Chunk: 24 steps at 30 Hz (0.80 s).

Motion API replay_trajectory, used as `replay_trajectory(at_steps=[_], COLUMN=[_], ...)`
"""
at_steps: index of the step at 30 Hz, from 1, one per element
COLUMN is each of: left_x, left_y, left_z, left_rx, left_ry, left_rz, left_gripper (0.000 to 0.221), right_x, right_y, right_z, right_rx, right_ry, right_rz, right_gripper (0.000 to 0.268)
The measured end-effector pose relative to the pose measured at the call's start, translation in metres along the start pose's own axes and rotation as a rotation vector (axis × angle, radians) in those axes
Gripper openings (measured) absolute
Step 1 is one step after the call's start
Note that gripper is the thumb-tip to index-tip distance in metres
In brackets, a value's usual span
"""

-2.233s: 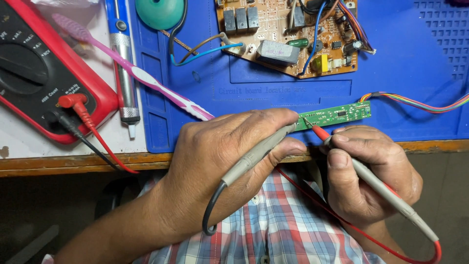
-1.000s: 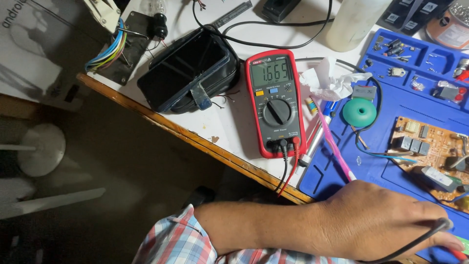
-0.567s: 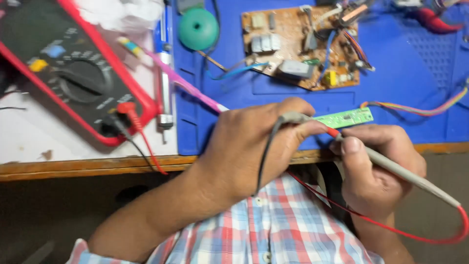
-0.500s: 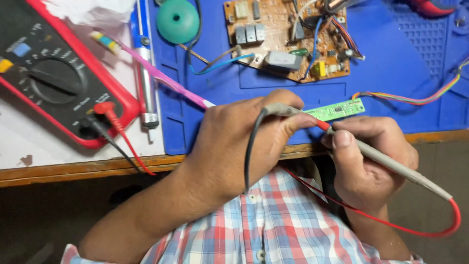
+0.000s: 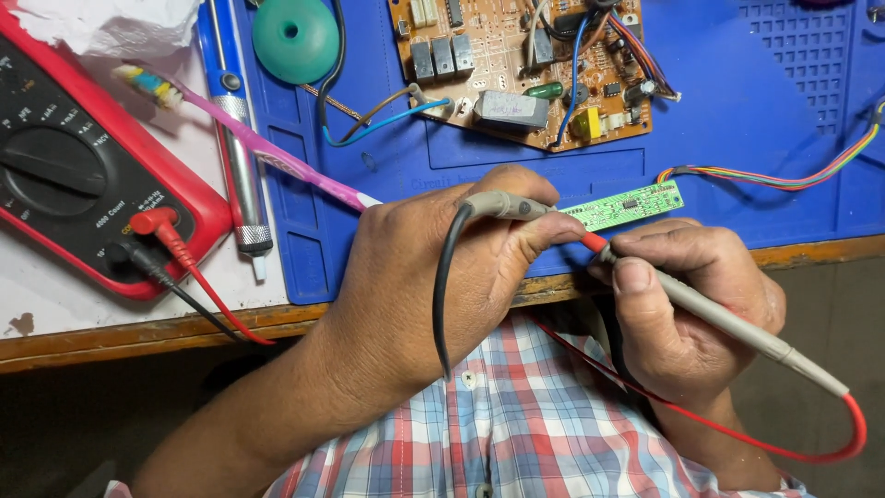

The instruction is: The person cleans a green circuit board with a toothbrush and liquid, then uses a multimeter to test components on that board and a larger brown circuit board.

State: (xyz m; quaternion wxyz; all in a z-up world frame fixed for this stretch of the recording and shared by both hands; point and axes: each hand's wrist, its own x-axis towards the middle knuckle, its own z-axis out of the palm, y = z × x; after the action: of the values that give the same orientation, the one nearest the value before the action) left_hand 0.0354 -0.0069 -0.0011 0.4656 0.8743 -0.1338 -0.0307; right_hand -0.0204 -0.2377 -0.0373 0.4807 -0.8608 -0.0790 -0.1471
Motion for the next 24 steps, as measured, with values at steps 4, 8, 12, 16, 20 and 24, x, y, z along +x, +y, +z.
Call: replay_trajectory(at_steps=[4,8,12,16,20,24], left_x=[0.001,0.002,0.002,0.001,-0.004,-0.015], left_y=[0.001,-0.001,-0.002,-0.001,-0.015,-0.037], left_z=[-0.001,0.002,0.004,0.010,0.027,0.056], left_rx=[0.018,0.023,0.035,-0.024,0.086,0.424], left_ry=[-0.008,-0.017,-0.001,0.041,0.063,0.097], left_rz=[0.032,0.024,0.078,0.079,0.139,0.205], left_gripper=[0.027,0.026,0.032,0.023,0.024,0.034], right_x=[-0.001,0.000,0.000,-0.004,-0.040,0.052], right_y=[-0.001,-0.004,-0.003,-0.002,0.028,0.049], right_z=[-0.001,0.000,0.000,-0.007,-0.019,0.255], right_rx=[-0.003,-0.026,-0.033,-0.038,-0.108,-1.509], right_ry=[-0.022,-0.028,-0.029,-0.028,-0.096,0.510], right_rz=[0.017,0.022,0.014,-0.003,0.305,0.621], right_gripper=[0.016,0.016,0.014,0.017,0.021,0.045])
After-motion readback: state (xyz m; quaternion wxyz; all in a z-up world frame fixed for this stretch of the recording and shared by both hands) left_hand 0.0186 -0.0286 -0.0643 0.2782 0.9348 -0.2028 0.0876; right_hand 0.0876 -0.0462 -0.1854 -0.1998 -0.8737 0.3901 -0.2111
